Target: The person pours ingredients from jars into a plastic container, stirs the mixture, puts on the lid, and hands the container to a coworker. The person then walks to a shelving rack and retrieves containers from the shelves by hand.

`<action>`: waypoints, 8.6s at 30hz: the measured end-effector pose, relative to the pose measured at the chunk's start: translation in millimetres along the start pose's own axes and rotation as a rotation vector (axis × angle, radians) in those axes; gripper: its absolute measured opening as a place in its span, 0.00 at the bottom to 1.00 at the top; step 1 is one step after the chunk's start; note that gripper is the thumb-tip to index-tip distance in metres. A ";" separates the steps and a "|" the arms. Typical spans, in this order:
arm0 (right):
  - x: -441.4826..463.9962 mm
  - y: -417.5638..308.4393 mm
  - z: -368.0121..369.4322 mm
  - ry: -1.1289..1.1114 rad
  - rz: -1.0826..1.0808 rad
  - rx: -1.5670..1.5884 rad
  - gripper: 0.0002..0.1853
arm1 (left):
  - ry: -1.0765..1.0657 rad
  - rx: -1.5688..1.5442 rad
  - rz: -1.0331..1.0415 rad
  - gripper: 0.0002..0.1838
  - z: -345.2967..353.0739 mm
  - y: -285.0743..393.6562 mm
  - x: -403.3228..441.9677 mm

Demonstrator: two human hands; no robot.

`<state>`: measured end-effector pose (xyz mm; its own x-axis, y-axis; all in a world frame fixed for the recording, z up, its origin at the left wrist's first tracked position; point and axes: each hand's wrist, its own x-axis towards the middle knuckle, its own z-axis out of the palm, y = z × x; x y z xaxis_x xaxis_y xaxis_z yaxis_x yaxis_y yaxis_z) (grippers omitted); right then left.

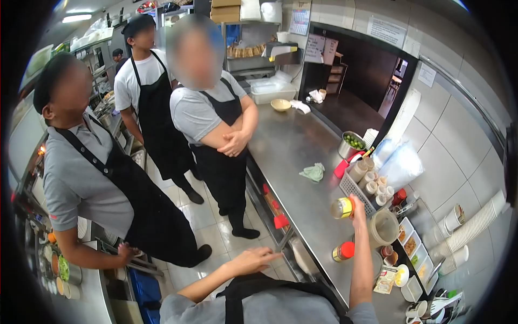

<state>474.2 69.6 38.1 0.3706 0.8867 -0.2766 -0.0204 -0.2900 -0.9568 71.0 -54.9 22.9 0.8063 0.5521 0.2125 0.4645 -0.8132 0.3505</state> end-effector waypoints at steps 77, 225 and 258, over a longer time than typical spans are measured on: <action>-5.6 -26.7 -16.7 -0.077 -0.214 0.598 0.16 | 0.350 0.077 0.953 0.32 -187.0 173.1 188.0; -116.8 42.1 -6.6 0.124 -0.139 -1.602 0.33 | -0.232 -0.537 0.233 0.39 119.4 -14.1 121.2; -133.8 64.7 -18.7 0.299 -0.575 -0.813 0.12 | 0.218 -0.482 0.022 0.49 150.5 24.4 175.7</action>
<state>440.6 -74.5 14.9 0.3437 0.8747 0.3419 0.8234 -0.1056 -0.5576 279.1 -5.5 -68.5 0.6956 0.6027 0.3911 0.1855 -0.6766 0.7126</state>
